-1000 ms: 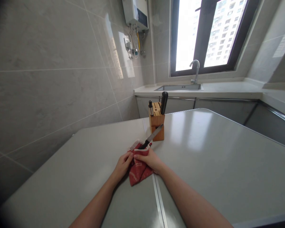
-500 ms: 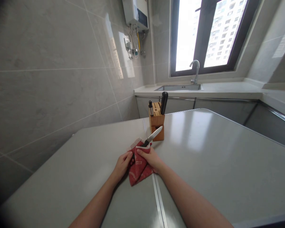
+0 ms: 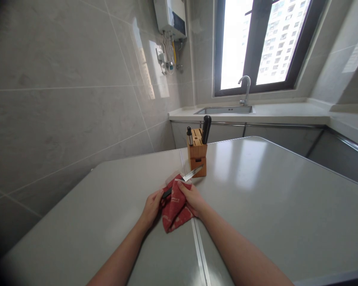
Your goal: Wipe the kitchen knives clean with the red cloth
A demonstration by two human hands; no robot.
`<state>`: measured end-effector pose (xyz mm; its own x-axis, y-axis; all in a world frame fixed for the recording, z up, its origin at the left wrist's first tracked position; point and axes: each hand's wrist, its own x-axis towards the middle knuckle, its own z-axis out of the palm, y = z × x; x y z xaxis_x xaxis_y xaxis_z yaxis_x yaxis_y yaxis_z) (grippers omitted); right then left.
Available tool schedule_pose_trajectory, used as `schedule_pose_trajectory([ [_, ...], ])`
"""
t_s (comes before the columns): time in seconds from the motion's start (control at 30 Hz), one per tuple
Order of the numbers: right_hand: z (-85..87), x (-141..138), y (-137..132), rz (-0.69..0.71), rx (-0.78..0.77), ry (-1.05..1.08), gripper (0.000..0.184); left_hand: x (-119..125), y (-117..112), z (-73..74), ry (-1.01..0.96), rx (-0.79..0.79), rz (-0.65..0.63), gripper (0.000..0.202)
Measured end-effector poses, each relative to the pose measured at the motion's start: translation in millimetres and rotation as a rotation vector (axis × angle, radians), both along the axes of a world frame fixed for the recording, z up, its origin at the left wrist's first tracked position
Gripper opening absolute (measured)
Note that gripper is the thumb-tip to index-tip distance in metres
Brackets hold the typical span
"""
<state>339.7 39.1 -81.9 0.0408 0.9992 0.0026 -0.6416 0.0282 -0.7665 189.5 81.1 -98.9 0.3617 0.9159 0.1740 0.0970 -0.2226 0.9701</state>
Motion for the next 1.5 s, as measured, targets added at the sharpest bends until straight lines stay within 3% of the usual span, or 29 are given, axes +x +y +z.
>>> schedule_pose_trajectory([
  [0.23, 2.7, 1.6, 0.0, 0.002, -0.005, 0.042, 0.030, 0.0, -4.6, 7.8, -0.036, -0.032, -0.001, 0.051],
  [0.37, 3.0, 2.2, 1.4, -0.068, -0.018, 0.048, 0.032, 0.8, -6.0, 8.1, -0.078, 0.019, -0.052, 0.038],
  [0.47, 2.2, 2.8, 1.8, -0.060, -0.019, 0.042, 0.034, 1.1, -6.4, 7.7, -0.093, 0.037, -0.065, 0.042],
  [0.8, 0.5, 2.7, 2.0, -0.063, -0.015, 0.059, 0.028, -1.0, -3.9, 7.7, -0.041, 0.151, -0.027, 0.030],
  [1.5, -2.1, 2.6, 3.4, -0.040, 0.001, 0.133, 0.028, -0.4, -3.9, 7.5, -0.066, 0.122, -0.020, 0.026],
])
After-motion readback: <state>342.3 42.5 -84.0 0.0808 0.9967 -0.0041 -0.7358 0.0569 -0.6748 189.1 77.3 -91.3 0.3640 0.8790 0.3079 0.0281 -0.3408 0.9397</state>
